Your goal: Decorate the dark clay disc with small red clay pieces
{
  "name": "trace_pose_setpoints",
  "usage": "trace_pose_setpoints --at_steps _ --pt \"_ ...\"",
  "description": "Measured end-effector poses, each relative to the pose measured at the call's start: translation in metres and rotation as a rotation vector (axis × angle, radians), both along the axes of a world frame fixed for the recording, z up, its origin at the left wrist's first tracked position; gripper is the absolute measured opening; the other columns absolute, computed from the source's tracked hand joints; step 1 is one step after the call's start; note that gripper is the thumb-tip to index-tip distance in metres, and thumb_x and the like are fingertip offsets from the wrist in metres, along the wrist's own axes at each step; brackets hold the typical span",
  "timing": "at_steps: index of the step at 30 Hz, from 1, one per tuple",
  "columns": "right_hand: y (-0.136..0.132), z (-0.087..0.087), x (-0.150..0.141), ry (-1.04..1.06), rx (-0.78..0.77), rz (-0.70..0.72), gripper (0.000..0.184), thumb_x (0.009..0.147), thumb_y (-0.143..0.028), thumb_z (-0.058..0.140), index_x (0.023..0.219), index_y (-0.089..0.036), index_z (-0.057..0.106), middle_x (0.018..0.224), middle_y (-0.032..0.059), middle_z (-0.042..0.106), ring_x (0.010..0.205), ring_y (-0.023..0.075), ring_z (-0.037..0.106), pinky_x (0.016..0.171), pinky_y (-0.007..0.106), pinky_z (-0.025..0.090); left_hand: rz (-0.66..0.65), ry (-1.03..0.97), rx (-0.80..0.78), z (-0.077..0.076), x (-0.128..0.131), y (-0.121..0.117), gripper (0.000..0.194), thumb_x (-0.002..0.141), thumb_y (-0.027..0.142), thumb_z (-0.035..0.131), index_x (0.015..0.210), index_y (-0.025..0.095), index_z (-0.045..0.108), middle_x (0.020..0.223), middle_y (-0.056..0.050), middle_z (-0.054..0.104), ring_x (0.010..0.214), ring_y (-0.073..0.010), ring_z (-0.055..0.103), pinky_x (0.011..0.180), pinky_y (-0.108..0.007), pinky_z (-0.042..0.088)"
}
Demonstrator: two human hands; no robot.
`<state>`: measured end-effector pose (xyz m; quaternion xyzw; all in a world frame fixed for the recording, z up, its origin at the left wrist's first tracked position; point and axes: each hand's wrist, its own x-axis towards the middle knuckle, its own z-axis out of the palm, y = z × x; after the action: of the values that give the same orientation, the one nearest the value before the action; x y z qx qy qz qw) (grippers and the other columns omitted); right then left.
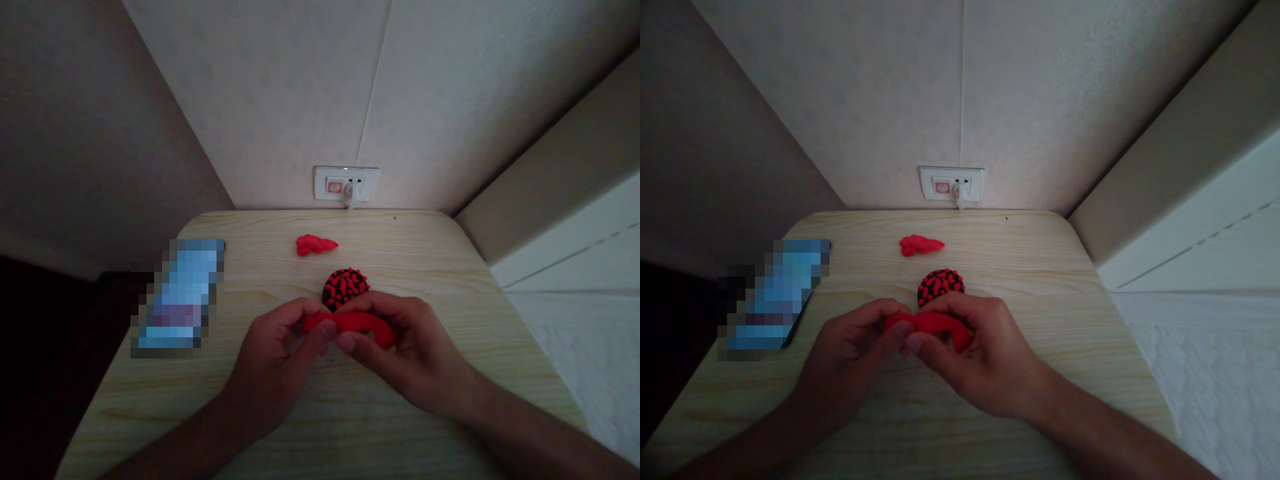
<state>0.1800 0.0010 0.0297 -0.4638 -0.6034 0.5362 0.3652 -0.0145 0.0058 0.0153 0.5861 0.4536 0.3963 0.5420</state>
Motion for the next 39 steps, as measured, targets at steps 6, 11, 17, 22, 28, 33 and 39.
trace_pose_setpoints --at_steps 6,11,17,22,28,33,39 --pt "0.0013 -0.0049 0.0005 0.084 0.088 -0.017 0.011 0.086 -0.021 0.084 0.097 -0.025 0.085 0.088 0.0005 0.083 0.079 0.0141 0.075 0.073 0.021 0.057 -0.007 0.008 0.042 0.0029 -0.0012 0.0004 0.018 0.093 0.021 0.068 0.076 0.019 0.072 0.065 0.003 0.067 0.062 -0.0113 0.061 0.058 -0.018 0.048" --pt "0.0026 -0.0039 -0.0005 0.165 0.010 -0.043 0.012 0.082 -0.022 0.088 0.094 -0.023 0.085 0.084 0.0013 0.083 0.076 0.0140 0.076 0.072 0.021 0.059 -0.067 -0.082 0.013 0.0037 -0.0026 0.0016 0.021 0.096 0.024 0.065 0.077 0.019 0.073 0.069 0.002 0.069 0.069 -0.0130 0.066 0.067 -0.020 0.052" --pt "0.0040 -0.0010 -0.0018 0.341 -0.209 -0.054 0.027 0.076 -0.027 0.092 0.097 -0.018 0.079 0.076 0.0022 0.081 0.064 0.0130 0.073 0.062 0.022 0.060 0.002 -0.062 -0.023 0.0014 -0.0025 0.0035 0.015 0.093 0.023 0.067 0.080 0.018 0.074 0.066 0.002 0.070 0.063 -0.0118 0.063 0.060 -0.019 0.050" --pt "0.0063 -0.0007 -0.0015 0.308 -0.245 -0.034 0.018 0.075 -0.027 0.093 0.083 -0.016 0.080 0.066 0.0006 0.075 0.057 0.0100 0.065 0.057 0.019 0.054 0.008 -0.047 -0.010 0.0041 -0.0007 0.0045 0.008 0.086 0.018 0.072 0.080 0.019 0.075 0.066 0.004 0.072 0.060 -0.0104 0.062 0.056 -0.017 0.048" --pt "0.0056 0.0006 0.0002 0.243 -0.227 -0.036 0.019 0.076 -0.031 0.092 0.081 -0.016 0.082 0.066 0.0016 0.073 0.058 0.0114 0.063 0.056 0.021 0.051 0.023 -0.040 -0.001 0.0034 0.0010 0.0045 0.007 0.082 0.014 0.073 0.078 0.018 0.076 0.069 0.004 0.075 0.060 -0.0097 0.064 0.054 -0.016 0.048" --pt "0.0043 0.0002 -0.0002 0.218 -0.203 -0.024 0.017 0.077 -0.031 0.090 0.081 -0.016 0.082 0.065 0.0013 0.072 0.058 0.0110 0.061 0.055 0.021 0.049 0.032 0.005 0.023 0.0020 0.0010 0.0034 0.006 0.080 0.013 0.074 0.076 0.018 0.075 0.068 0.003 0.074 0.059 -0.0102 0.064 0.053 -0.016 0.048" --pt "0.0015 0.0010 0.0003 0.148 -0.136 0.003 0.016 0.083 -0.033 0.086 0.085 -0.017 0.083 0.066 0.0015 0.071 0.059 0.0119 0.061 0.055 0.021 0.048 0.025 0.050 0.033 0.0019 0.0001 0.0034 0.008 0.080 0.013 0.073 0.074 0.017 0.076 0.065 0.003 0.073 0.058 -0.0105 0.064 0.054 -0.016 0.050"
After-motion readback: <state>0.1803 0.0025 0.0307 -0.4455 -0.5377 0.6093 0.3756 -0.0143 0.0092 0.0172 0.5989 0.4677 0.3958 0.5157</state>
